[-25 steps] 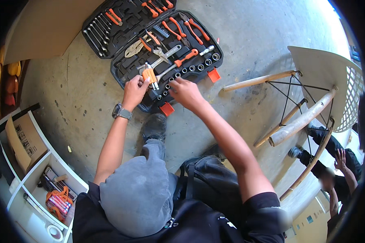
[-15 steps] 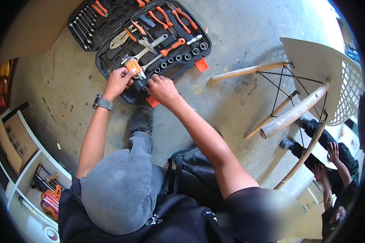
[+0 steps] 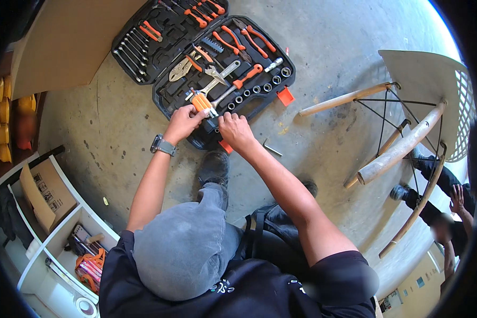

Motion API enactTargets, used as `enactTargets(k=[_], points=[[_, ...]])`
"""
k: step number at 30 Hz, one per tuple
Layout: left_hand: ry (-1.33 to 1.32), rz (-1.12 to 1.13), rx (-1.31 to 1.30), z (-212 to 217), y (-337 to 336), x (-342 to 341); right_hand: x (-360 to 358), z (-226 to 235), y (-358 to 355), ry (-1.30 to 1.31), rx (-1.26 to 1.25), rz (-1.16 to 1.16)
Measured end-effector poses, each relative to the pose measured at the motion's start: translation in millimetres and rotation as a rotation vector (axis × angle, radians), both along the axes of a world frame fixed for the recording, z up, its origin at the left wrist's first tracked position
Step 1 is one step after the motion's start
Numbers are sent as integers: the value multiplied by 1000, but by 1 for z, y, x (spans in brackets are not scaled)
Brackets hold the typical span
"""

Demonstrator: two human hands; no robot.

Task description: Assembling or repairing a modern chair by fixing its metal frame and wooden legs using specialized hand tools from a socket and screwdriver set.

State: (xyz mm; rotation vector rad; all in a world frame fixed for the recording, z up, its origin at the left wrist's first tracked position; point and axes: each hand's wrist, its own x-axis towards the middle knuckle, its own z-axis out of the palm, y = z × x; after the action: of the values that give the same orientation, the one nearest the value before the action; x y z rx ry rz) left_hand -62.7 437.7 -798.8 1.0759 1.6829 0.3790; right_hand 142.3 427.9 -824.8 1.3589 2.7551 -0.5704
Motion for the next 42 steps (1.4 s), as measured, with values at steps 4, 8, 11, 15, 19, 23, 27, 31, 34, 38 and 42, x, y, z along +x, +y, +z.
enactTargets(k=[4, 8, 11, 15, 19, 23, 27, 31, 34, 38, 42], points=[[110, -152, 82, 1, 5, -2, 3, 4, -1, 40, -5, -21], [342, -412, 60, 22, 21, -16, 2, 15, -5, 112, 23, -12], [528, -655, 142, 45, 47, -12, 1, 13, -10, 101, 9, -19], [597, -785, 228, 62, 70, 9, -8, 9, -14, 23, -43, -27], [559, -802, 234, 62, 77, 28, -12, 10, -14, -24, -83, -16], [569, -768, 266, 41, 63, 33, -11, 10, -14, -7, -92, -20], [562, -735, 351, 25, 51, 35, -3, 8, -10, 2, -135, -31], [542, -689, 316, 25, 53, 27, -7, 7, -10, 47, -174, -40], [478, -670, 349, 32, 65, 20, -6, 1, -9, 17, -160, -54], [-34, -182, -23, 61, 96, -23, -3, 0, -9, 15, -195, -73], [197, 232, 179, -1, 136, -128, -10, 4, -12, 88, -117, -57]])
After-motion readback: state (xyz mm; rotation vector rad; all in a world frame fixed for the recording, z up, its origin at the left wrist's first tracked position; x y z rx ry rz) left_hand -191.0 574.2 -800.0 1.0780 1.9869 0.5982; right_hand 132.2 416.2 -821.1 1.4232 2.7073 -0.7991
